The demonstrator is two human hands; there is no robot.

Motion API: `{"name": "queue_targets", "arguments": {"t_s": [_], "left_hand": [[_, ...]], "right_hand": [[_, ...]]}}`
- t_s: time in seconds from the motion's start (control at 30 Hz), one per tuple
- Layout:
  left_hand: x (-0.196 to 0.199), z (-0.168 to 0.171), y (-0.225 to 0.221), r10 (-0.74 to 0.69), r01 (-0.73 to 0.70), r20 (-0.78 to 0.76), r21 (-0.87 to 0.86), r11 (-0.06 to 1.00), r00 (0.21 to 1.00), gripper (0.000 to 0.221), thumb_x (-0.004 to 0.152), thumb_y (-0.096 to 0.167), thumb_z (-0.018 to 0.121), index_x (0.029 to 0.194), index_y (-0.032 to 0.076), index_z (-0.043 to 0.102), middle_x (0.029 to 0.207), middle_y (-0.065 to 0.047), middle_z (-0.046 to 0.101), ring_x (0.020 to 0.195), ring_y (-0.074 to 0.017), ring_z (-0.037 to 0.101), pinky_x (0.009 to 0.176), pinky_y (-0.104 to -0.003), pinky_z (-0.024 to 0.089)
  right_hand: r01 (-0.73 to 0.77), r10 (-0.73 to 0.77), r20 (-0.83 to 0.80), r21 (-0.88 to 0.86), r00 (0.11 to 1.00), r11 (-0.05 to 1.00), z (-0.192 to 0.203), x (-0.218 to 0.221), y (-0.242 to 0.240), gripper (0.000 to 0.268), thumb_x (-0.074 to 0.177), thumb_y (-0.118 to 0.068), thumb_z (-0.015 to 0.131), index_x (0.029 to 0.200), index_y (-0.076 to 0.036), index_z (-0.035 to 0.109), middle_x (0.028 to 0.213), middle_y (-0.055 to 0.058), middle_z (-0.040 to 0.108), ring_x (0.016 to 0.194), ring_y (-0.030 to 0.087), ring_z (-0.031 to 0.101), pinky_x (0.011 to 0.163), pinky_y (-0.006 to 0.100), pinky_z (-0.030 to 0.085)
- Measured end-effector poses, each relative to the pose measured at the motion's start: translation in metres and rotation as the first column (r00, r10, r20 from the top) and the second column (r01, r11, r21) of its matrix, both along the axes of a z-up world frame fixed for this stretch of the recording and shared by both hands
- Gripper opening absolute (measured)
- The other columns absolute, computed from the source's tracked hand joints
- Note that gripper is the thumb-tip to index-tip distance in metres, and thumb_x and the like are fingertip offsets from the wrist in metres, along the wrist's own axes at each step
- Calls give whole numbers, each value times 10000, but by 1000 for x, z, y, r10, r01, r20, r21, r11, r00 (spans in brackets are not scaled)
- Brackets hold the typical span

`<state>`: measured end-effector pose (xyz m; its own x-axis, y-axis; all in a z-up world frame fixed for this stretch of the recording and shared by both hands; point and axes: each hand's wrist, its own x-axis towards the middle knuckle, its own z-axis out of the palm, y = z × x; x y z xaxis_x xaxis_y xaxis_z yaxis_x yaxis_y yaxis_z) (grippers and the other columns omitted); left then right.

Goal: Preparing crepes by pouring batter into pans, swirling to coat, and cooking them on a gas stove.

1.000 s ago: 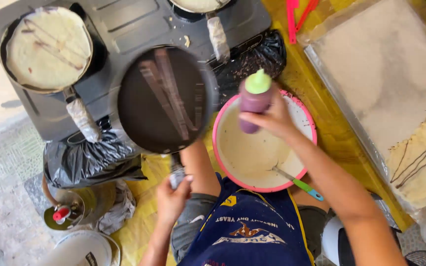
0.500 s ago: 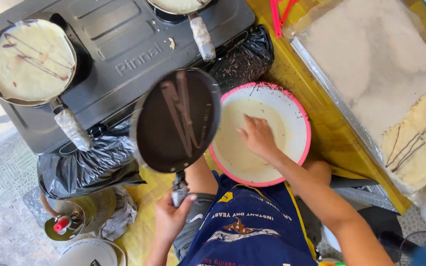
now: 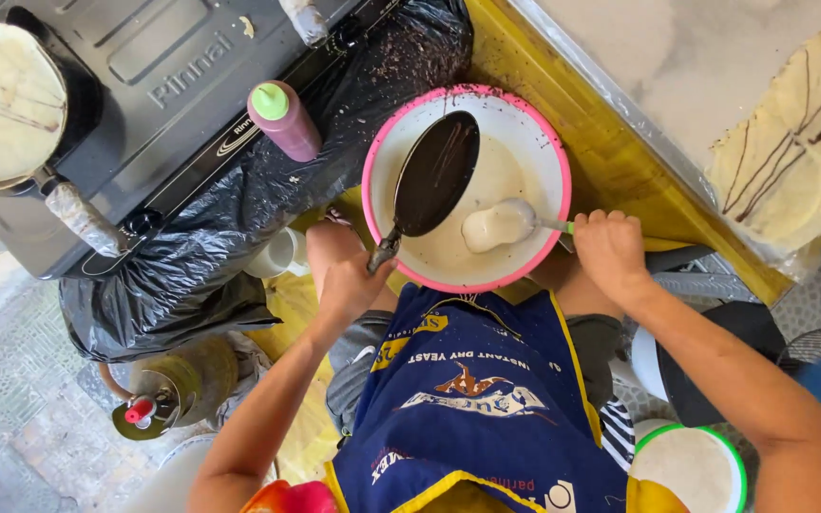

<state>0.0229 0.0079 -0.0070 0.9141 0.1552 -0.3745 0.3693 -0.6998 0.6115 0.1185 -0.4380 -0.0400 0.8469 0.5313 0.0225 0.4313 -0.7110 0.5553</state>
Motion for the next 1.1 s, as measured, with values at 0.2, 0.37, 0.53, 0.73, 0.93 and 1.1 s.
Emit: {"name": "queue_targets", "arguments": {"t_s": [0.2, 0.37, 0.53, 0.73, 0.93, 1.1], "left_hand": [[28, -24, 23, -199, 150, 83, 403, 903, 976, 554, 933, 663, 588, 872, 115, 636, 743, -206, 722, 805, -425, 754, 754, -523, 597], [45, 25, 20, -134, 140, -39, 303, 943, 990, 535, 892, 648, 613, 873, 118, 684, 816, -159, 744, 904, -419, 741, 757, -535, 577], [49, 21, 4, 46, -236, -386, -462, 855, 921, 420, 909, 426, 723, 782, 29, 672, 569, -137, 676, 408, -196, 658, 345, -268, 548], [57, 35, -5, 130, -389, -428, -604, 695, 895, 458, 932, 418, 731, 848, -29, 682, 564, -169, 643, 384, -215, 629, 332, -295, 525], [49, 45, 3, 216, -450, -401, -704, 549, 890, 451, 966, 392, 689, 834, -38, 649, 537, -148, 585, 359, -204, 570, 314, -300, 480], [18, -13, -21, 194, -441, -401, -857, 268, 896, 483, 1013, 424, 627, 863, -35, 616, 516, -99, 521, 345, -159, 533, 318, -265, 451]], "right_hand": [[195, -185, -163, 43, 969, 980, 124, -9, 7, 184, 875, -237, 680, 1036, -233, 767, 781, -7, 629, 743, 240, 668, 664, 368, 481], [413, -304, -363, 276, 881, 868, 174, -19, 32, 354, 840, -219, 639, 1158, -275, 782, 800, 76, 671, 769, 346, 726, 725, 440, 567], [291, -252, -149, 397, 956, 870, 168, -28, 57, 332, 823, -254, 677, 1136, -303, 776, 837, 25, 649, 783, 297, 707, 735, 399, 580], [-72, -44, 278, 393, 959, 917, 161, -17, 76, 461, 778, -183, 737, 1187, -388, 796, 837, -55, 604, 723, 167, 613, 650, 267, 520], [-155, -19, 443, 354, 896, 922, 176, 6, 85, 443, 833, -150, 727, 1215, -355, 821, 847, -49, 581, 699, 137, 561, 623, 240, 495], [-196, 3, 461, 372, 888, 907, 186, 15, 85, 450, 782, -182, 775, 1196, -348, 832, 849, -45, 595, 719, 158, 610, 636, 263, 519]]}}
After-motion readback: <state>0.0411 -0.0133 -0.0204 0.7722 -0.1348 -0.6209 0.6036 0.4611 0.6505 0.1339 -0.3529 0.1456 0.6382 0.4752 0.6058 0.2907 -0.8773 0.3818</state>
